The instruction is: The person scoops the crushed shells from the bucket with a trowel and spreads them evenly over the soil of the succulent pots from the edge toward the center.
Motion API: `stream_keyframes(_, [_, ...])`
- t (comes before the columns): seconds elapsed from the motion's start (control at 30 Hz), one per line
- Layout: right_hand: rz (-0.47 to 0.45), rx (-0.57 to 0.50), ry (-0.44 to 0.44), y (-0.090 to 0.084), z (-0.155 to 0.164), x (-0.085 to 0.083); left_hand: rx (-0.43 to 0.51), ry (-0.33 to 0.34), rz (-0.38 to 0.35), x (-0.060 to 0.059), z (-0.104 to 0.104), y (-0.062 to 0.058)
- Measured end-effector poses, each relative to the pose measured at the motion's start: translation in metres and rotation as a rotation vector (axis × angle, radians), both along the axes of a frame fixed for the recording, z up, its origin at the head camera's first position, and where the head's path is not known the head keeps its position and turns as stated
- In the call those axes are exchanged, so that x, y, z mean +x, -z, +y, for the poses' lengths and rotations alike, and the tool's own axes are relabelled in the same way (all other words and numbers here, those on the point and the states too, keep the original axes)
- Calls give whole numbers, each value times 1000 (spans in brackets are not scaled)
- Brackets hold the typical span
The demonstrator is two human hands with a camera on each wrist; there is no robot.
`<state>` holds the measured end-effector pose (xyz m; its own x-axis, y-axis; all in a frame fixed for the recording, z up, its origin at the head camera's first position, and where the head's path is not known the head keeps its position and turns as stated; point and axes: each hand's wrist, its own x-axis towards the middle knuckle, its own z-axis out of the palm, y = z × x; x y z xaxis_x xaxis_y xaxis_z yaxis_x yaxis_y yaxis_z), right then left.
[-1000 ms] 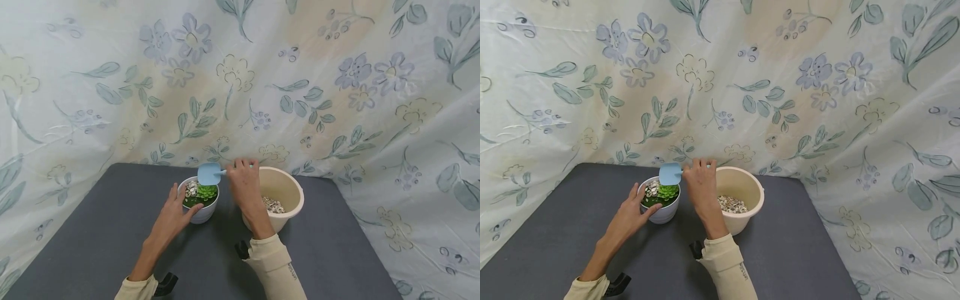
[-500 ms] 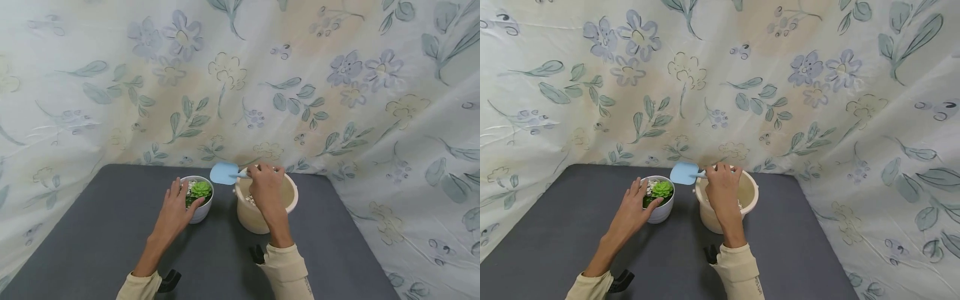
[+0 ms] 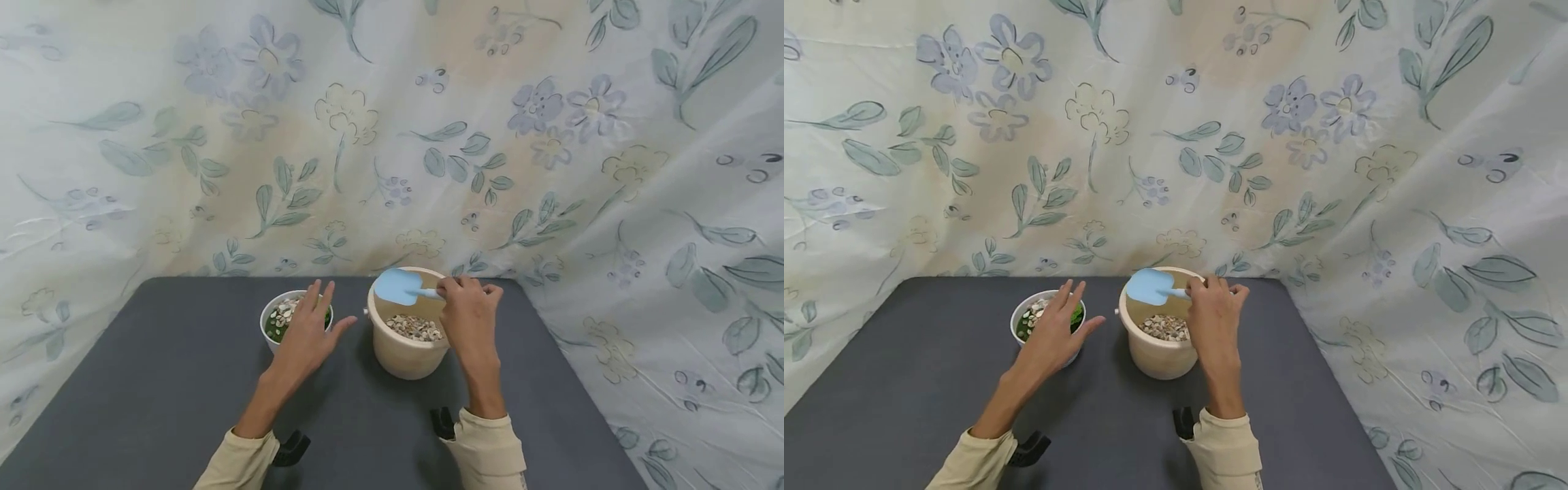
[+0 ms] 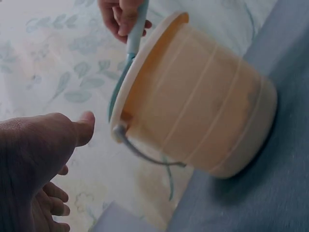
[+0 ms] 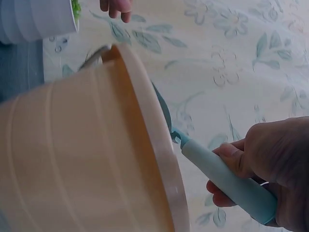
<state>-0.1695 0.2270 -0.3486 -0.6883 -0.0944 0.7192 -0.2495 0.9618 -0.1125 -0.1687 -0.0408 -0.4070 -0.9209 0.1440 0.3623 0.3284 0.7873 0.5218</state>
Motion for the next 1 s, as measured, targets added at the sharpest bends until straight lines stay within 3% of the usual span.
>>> stream_keyframes(0.2, [-44,-38,24,2,14,5,2,35,-4,-5,12,-2])
stream_keyframes(0.6, [-124,-1,125,2,29,4,15,112,-46,-9,35,-10])
stream_keyframes(1.0, [-150,216,134,4,33,-14,-5,201,-157,-11,48,-14])
